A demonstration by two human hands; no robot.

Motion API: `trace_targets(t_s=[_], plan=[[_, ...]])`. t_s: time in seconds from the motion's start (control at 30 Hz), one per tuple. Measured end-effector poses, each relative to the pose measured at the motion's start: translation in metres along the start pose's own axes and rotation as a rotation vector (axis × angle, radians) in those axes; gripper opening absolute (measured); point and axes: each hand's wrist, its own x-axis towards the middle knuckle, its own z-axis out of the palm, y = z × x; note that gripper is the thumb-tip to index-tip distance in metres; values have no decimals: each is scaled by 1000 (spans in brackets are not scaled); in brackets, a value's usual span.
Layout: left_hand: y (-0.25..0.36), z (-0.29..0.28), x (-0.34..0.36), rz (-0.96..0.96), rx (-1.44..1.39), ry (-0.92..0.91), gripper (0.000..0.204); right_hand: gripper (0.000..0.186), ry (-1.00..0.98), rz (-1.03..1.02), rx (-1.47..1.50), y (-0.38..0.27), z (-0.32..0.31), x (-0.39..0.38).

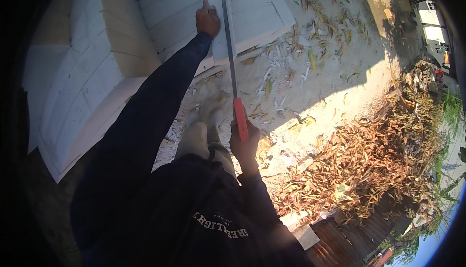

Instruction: The person uses a hand saw to cut a long white wooden plank resting on a stack of similar planks. After completing the cut, the person picks up the sawn piece and places it on the pile, then picks up another plank to continue the process.

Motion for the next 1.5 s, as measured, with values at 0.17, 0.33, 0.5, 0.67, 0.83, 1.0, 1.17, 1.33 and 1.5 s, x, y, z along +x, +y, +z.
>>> trace_targets(t_s=[0.17,0.33,0.5,0.67,0.83,1.0,1.17,1.33,1.5], plan=[[-5,1,3,21,29,9,55,48,-114,66,-9,-10,1,67],[-1,-2,4,-65,-6,-63,57,49,11,-18,-55,-8,-11,-38],[5,4,8,-38,91,6,55,20,-24,36,51,-6,19,64],[2,-5,15,-93,70,-42,55,41,-82,75,6,4,-6,-2],[12,-4,8,-159,25,-94,56,47,-120,146,-7,-2,-2,42],[5,-8,5,-133,86,-61,57,27,-29,13,37,3,4,51],[3,-3,7,-111,66,-36,56,18,35,-17,56,4,0,14],[11,-6,10,-91,71,-33,57,44,-173,86,-59,-7,9,78],[7,-5,3,-111,56,-35,56,44,-99,79,-75,7,-17,-22]])
